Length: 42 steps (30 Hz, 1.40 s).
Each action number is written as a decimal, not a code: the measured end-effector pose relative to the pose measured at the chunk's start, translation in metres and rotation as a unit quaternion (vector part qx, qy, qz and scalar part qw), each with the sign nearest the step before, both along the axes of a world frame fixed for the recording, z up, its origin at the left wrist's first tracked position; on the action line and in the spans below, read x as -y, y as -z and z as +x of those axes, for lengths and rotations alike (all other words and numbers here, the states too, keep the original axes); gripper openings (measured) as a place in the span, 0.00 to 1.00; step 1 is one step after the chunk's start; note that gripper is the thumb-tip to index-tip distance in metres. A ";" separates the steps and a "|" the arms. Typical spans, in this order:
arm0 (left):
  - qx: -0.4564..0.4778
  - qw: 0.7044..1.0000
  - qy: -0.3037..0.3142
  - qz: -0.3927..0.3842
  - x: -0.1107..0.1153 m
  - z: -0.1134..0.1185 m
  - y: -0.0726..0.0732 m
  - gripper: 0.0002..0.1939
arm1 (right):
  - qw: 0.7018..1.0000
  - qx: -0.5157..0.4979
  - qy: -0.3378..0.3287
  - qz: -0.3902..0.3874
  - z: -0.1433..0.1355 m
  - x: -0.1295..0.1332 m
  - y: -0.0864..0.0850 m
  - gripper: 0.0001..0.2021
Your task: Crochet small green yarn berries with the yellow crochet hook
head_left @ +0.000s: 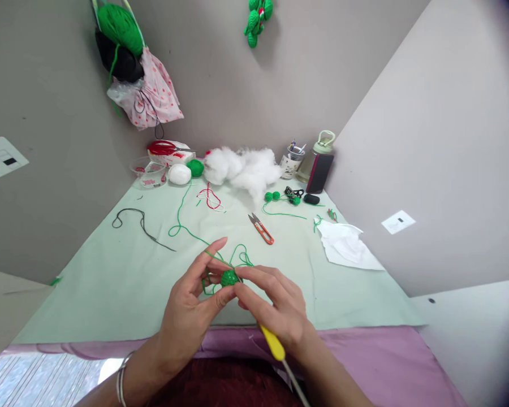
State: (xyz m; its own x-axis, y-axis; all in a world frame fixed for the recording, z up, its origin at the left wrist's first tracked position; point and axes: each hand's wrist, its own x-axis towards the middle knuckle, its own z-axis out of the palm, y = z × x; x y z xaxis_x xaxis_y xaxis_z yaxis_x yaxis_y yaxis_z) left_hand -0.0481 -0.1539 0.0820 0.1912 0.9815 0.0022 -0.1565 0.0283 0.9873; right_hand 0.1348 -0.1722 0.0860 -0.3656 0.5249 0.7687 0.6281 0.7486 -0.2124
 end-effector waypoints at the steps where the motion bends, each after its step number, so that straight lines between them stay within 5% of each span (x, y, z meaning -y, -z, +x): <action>1: 0.020 1.000 -0.003 -0.015 0.002 0.001 0.000 0.33 | 0.999 0.011 0.026 0.027 -0.003 0.002 0.004 0.20; 5: 0.154 0.976 0.065 -0.138 0.003 0.004 -0.004 0.32 | 0.998 -0.050 0.025 0.040 -0.008 0.005 0.019 0.26; 9: 0.241 0.931 0.158 -0.225 -0.005 0.000 -0.007 0.34 | 0.963 -0.247 -0.069 -0.085 -0.007 0.001 0.018 0.20; 17: 0.180 0.955 0.160 -0.174 -0.014 -0.009 -0.008 0.31 | 0.894 -0.374 -0.107 -0.224 0.002 0.003 0.004 0.10; 22: 0.167 0.959 0.159 -0.163 -0.014 -0.009 -0.010 0.28 | 0.788 -0.518 -0.117 -0.312 0.000 -0.005 0.002 0.09; 24: 0.154 0.965 0.154 -0.146 -0.014 -0.008 -0.008 0.28 | 0.767 -0.532 -0.116 -0.339 -0.001 -0.007 0.002 0.10; 27: 0.119 0.981 0.114 -0.099 -0.010 -0.003 -0.003 0.30 | 0.836 -0.455 -0.078 -0.295 -0.006 -0.004 0.008 0.10; 30: 0.117 0.985 0.083 -0.095 -0.005 0.004 0.001 0.31 | 0.952 -0.281 0.013 -0.123 -0.014 0.002 0.021 0.14; 32: 0.140 0.978 0.095 -0.125 -0.003 0.007 0.002 0.29 | 0.979 -0.201 0.035 -0.014 -0.017 0.004 0.028 0.21; 36: 0.203 0.948 0.147 -0.195 -0.007 0.003 0.000 0.25 | 0.958 -0.272 0.012 -0.094 -0.014 0.005 0.024 0.19; 42: 0.229 0.933 0.175 -0.217 -0.014 -0.008 -0.005 0.23 | 0.855 -0.464 -0.070 -0.220 -0.001 -0.002 0.005 0.10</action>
